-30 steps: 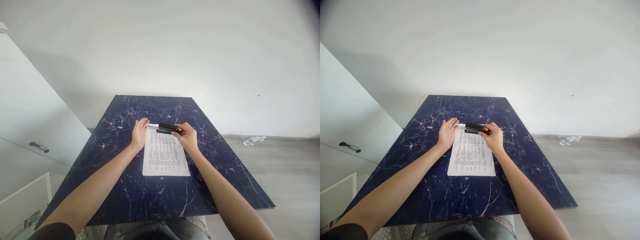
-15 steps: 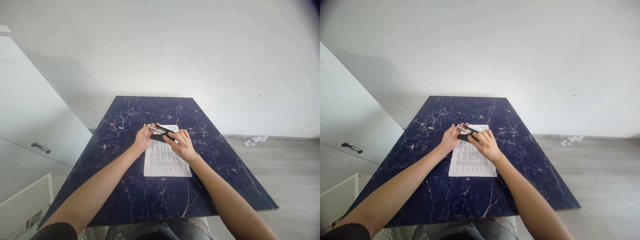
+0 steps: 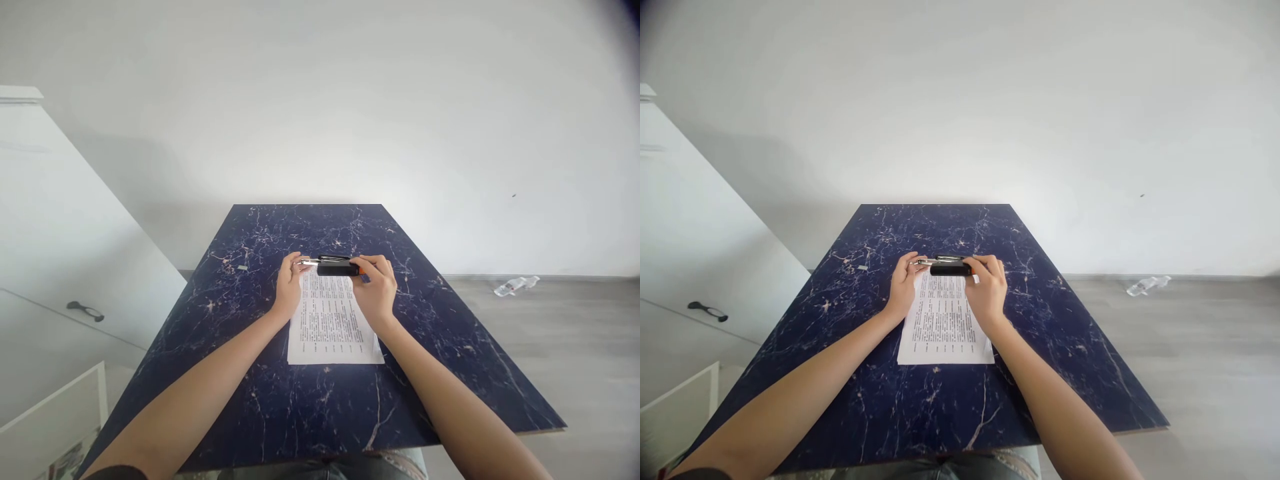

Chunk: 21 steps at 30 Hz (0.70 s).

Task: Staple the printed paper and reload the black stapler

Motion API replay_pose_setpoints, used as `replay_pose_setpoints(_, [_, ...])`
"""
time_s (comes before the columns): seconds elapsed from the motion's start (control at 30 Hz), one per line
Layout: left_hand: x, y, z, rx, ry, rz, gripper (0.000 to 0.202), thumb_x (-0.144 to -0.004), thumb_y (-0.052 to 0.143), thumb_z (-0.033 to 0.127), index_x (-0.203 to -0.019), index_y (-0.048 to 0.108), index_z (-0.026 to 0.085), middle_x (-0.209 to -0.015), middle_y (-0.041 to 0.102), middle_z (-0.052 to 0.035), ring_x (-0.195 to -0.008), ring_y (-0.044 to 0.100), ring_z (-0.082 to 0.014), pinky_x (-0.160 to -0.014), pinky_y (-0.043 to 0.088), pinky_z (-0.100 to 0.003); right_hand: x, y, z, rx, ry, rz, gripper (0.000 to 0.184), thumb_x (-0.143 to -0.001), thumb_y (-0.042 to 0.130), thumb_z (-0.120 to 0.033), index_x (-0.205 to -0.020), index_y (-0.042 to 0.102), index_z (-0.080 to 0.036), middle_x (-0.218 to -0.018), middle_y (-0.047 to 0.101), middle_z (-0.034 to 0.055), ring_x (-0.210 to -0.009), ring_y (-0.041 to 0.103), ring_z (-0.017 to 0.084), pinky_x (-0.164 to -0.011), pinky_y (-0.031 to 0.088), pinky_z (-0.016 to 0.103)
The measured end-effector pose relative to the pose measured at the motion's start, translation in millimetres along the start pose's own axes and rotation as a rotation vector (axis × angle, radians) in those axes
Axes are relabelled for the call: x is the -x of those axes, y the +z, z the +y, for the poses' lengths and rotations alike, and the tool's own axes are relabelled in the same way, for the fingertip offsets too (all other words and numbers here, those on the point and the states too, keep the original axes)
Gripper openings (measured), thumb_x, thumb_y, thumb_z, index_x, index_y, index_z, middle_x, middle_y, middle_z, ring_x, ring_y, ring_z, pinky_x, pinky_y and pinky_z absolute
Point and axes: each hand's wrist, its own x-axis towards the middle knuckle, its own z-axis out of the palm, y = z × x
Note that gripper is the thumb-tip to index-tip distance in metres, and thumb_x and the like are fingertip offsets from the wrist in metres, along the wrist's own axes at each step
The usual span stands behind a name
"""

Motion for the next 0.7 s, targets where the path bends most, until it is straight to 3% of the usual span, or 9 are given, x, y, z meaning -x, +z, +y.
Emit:
replay_pose_setpoints(0.17, [6.6,-0.6,17.2,-0.158,0.195,0.095,0.033,-0.109,0.040,0.045,-0.130,0.052,0.021,-0.129,0.067,-0.0151,-0.103,0.074,-0.0216,-0.099,0.061,-0.047,-3.1,-3.6,10.8,-0.016,0.296,-0.154,0.022,-0.084,0.071,-0.028,-0.105,0.078,-0.026,-0.103,0.073,0.0056,-0.085,0.067,0.024,-0.074,0.051,0.037])
replay_pose_setpoints(0.27, [12.8,0.8,24.3,-0.269,0.325,0.080,0.033,-0.111,0.036,0.040,-0.136,0.049,0.022,-0.132,0.067,-0.0154,-0.100,0.075,-0.0198,-0.090,0.065,-0.042,-1.7,1.0,19.7,-0.013,0.422,-0.311,0.026,-0.077,0.078,-0.031,-0.103,0.079,-0.028,-0.095,0.075,0.0027,-0.079,0.068,0.023,-0.071,0.048,0.034])
replay_pose_setpoints(0.33, [18.8,1.9,26.0,-0.373,0.447,-0.054,0.034,-0.112,0.034,0.033,-0.141,0.048,0.022,-0.135,0.066,-0.0148,-0.099,0.076,-0.0183,-0.088,0.066,-0.038,0.2,5.4,24.3,-0.029,0.467,-0.404,0.029,-0.074,0.082,-0.031,-0.103,0.080,-0.028,-0.094,0.076,0.0014,-0.081,0.070,0.023,-0.071,0.048,0.032])
replay_pose_setpoints(0.43, [26.7,2.2,23.6,-0.499,0.626,-0.407,0.040,-0.111,0.034,0.024,-0.151,0.040,0.023,-0.141,0.064,-0.0149,-0.099,0.076,-0.0159,-0.088,0.065,-0.033,2.9,11.0,26.4,-0.067,0.489,-0.493,0.029,-0.072,0.083,-0.031,-0.101,0.081,-0.029,-0.090,0.078,0.0006,-0.082,0.072,0.023,-0.071,0.048,0.031])
replay_pose_setpoints(0.5, [29.1,1.4,20.7,-0.554,0.718,-0.573,0.046,-0.110,0.036,0.022,-0.156,0.034,0.021,-0.144,0.063,-0.0163,-0.100,0.077,-0.0157,-0.085,0.065,-0.030,4.0,12.7,24.1,-0.090,0.482,-0.527,0.025,-0.074,0.082,-0.031,-0.098,0.081,-0.029,-0.086,0.078,0.0002,-0.080,0.072,0.023,-0.070,0.048,0.030])
replay_pose_setpoints(0.57, [29.4,0.5,18.9,-0.616,0.779,-0.636,0.048,-0.110,0.040,0.021,-0.157,0.034,0.020,-0.141,0.064,-0.0166,-0.097,0.077,-0.0156,-0.082,0.065,-0.028,4.3,12.9,20.1,-0.094,0.460,-0.532,0.023,-0.075,0.081,-0.031,-0.098,0.081,-0.030,-0.089,0.079,0.0003,-0.081,0.073,0.023,-0.071,0.049,0.030])
replay_pose_setpoints(0.7, [27.7,0.7,19.8,-0.710,0.841,-0.624,0.042,-0.108,0.044,0.018,-0.150,0.044,0.019,-0.116,0.077,-0.0109,-0.079,0.077,-0.0126,-0.069,0.063,-0.022,4.8,12.7,14.2,-0.062,0.415,-0.545,0.024,-0.076,0.077,-0.025,-0.099,0.082,-0.031,-0.095,0.079,0.0008,-0.085,0.073,0.025,-0.074,0.049,0.031])
